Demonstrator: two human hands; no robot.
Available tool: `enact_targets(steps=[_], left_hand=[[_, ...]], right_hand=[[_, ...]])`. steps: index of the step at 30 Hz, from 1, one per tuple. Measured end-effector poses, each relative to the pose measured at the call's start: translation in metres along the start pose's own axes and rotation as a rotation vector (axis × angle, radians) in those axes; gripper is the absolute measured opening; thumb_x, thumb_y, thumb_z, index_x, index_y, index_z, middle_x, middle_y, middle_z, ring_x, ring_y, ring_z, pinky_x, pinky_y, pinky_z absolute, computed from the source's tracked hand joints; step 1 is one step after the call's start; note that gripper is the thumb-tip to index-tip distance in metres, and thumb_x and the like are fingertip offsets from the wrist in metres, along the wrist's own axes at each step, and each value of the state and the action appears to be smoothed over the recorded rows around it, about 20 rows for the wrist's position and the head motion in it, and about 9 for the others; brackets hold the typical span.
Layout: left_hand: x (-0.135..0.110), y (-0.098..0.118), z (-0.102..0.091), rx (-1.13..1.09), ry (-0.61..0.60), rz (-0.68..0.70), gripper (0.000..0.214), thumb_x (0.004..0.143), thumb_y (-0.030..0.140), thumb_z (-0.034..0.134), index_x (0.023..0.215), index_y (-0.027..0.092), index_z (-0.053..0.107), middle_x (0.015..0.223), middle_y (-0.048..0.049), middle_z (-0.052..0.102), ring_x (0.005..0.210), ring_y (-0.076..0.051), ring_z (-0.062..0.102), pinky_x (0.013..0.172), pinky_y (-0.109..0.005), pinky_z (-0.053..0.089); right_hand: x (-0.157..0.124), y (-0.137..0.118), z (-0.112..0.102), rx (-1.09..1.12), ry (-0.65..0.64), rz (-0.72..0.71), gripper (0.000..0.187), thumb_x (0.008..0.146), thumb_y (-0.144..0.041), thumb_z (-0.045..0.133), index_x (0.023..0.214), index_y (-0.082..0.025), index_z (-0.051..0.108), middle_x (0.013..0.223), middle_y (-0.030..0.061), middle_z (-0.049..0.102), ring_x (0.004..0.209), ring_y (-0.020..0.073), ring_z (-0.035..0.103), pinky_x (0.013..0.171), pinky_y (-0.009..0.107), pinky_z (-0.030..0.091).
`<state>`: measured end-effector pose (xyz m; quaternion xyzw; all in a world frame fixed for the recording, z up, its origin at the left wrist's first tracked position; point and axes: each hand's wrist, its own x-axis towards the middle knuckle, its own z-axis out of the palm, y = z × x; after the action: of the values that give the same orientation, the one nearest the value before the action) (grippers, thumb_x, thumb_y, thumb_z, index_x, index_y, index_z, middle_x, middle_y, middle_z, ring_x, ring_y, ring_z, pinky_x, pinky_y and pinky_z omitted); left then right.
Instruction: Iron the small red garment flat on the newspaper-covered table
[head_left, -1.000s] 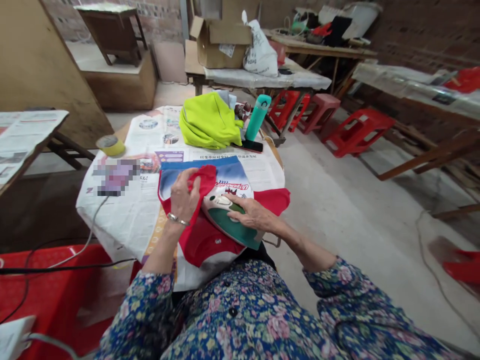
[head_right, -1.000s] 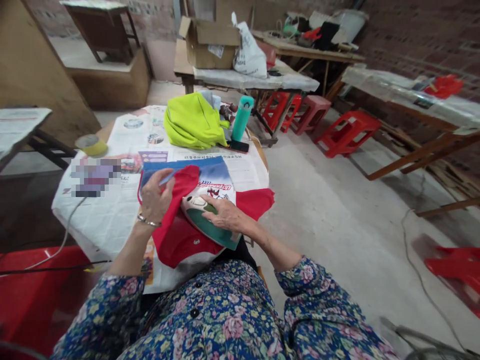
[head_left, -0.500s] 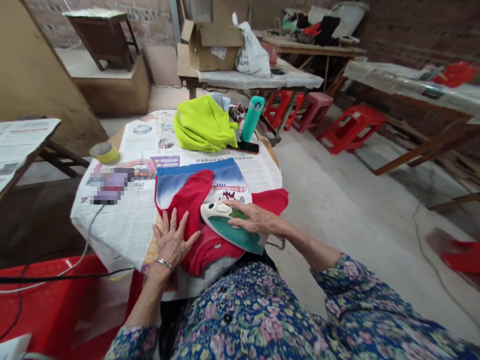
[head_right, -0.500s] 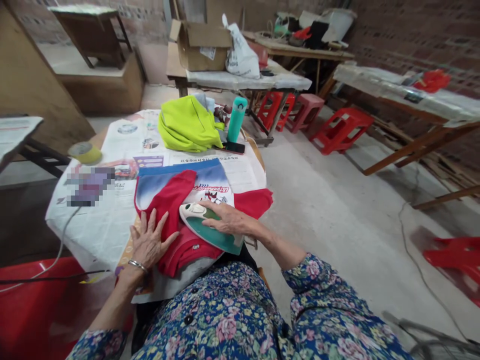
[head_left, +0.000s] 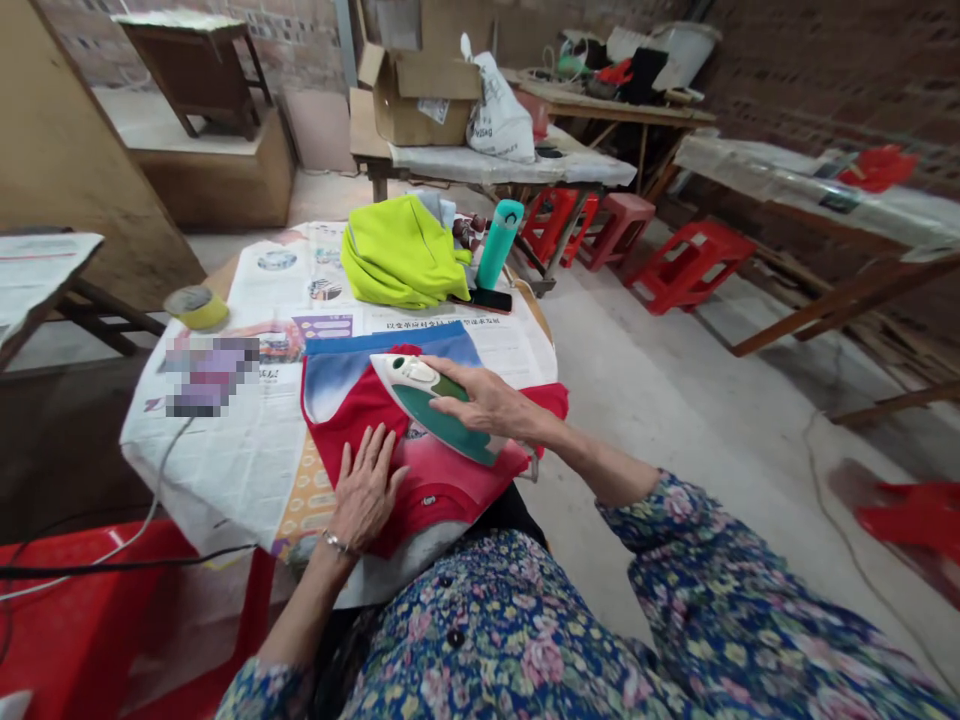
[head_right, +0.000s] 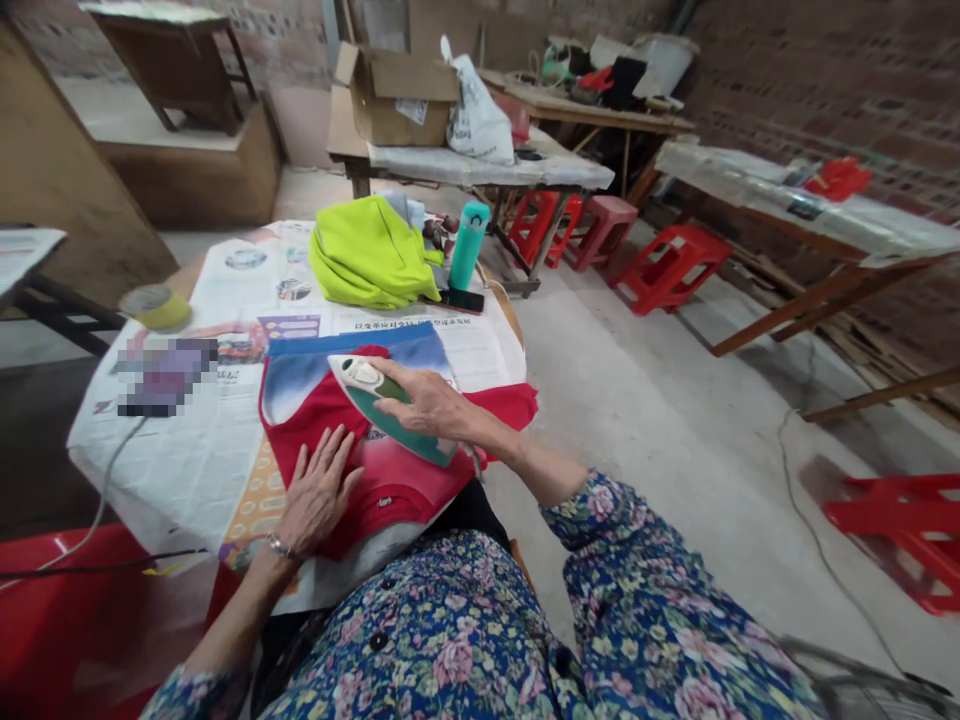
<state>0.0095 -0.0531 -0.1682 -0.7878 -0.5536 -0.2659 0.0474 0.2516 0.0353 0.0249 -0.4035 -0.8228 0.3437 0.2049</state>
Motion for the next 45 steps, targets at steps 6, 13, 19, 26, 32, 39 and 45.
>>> enact_targets(steps=[6, 13, 19, 26, 32, 39, 45], left_hand=[[-0.073, 0.011, -0.038, -0.047, 0.232, 0.026, 0.042, 0.104, 0.027, 0.067, 0.145, 0.019, 0.063, 0.146, -0.0194, 0.068, 0.142, -0.033, 0.065, 0.108, -0.045, 0.061], [-0.074, 0.012, -0.042, -0.064, 0.325, 0.135, 0.025, 0.099, 0.012, 0.07, 0.123, 0.02, 0.072, 0.105, -0.0072, 0.078, 0.103, -0.021, 0.077, 0.096, -0.033, 0.062], [-0.073, 0.017, -0.042, -0.058, 0.327, 0.097, 0.027, 0.098, 0.012, 0.071, 0.123, 0.022, 0.071, 0.103, -0.0055, 0.079, 0.101, -0.022, 0.079, 0.095, -0.034, 0.063], [-0.074, 0.02, -0.038, -0.068, 0.346, 0.058, 0.031, 0.094, 0.011, 0.073, 0.122, 0.023, 0.072, 0.103, -0.0054, 0.08, 0.103, -0.022, 0.079, 0.093, -0.035, 0.062], [-0.073, 0.022, -0.039, -0.042, 0.341, 0.051, 0.026, 0.097, 0.012, 0.071, 0.121, 0.023, 0.071, 0.104, -0.0056, 0.079, 0.104, -0.022, 0.079, 0.092, -0.035, 0.063], [-0.078, 0.018, -0.03, -0.081, 0.359, 0.047, 0.034, 0.094, 0.01, 0.072, 0.125, 0.023, 0.072, 0.106, -0.0056, 0.08, 0.105, -0.022, 0.079, 0.097, -0.037, 0.062], [-0.084, 0.015, -0.021, -0.094, 0.352, 0.023, 0.038, 0.092, 0.01, 0.072, 0.126, 0.025, 0.074, 0.107, -0.0062, 0.08, 0.107, -0.024, 0.08, 0.097, -0.038, 0.064]], right_hand=[[0.028, -0.017, 0.041, 0.04, -0.252, -0.129, 0.062, 0.1, -0.022, 0.069, 0.16, -0.021, 0.057, 0.136, 0.0116, 0.078, 0.113, 0.025, 0.073, 0.098, 0.038, 0.056], [0.031, -0.024, 0.064, 0.012, -0.44, -0.215, 0.053, 0.106, -0.026, 0.064, 0.159, -0.019, 0.058, 0.126, 0.0137, 0.08, 0.099, 0.0232, 0.072, 0.089, 0.035, 0.055], [0.054, 0.019, 0.034, -0.087, -0.145, 0.036, 0.053, 0.1, -0.025, 0.067, 0.152, -0.025, 0.064, 0.113, 0.0083, 0.081, 0.093, 0.0229, 0.072, 0.088, 0.035, 0.056], [0.079, 0.033, -0.004, 0.067, -0.084, 0.269, 0.048, 0.094, -0.028, 0.066, 0.141, -0.021, 0.073, 0.073, -0.0017, 0.066, 0.055, 0.0151, 0.057, 0.059, 0.028, 0.051], [0.07, 0.028, 0.004, 0.179, 0.015, 0.263, 0.04, 0.094, -0.034, 0.065, 0.13, -0.02, 0.074, 0.065, -0.0045, 0.057, 0.049, 0.0136, 0.051, 0.051, 0.025, 0.045], [0.074, 0.03, -0.005, 0.02, 0.095, 0.277, 0.028, 0.093, -0.027, 0.062, 0.117, -0.02, 0.074, 0.067, -0.0029, 0.06, 0.054, 0.0153, 0.056, 0.057, 0.025, 0.045], [0.106, 0.038, -0.018, 0.045, 0.137, 0.318, 0.032, 0.091, -0.03, 0.067, 0.118, -0.015, 0.073, 0.067, -0.0015, 0.062, 0.058, 0.0183, 0.058, 0.06, 0.028, 0.048]])
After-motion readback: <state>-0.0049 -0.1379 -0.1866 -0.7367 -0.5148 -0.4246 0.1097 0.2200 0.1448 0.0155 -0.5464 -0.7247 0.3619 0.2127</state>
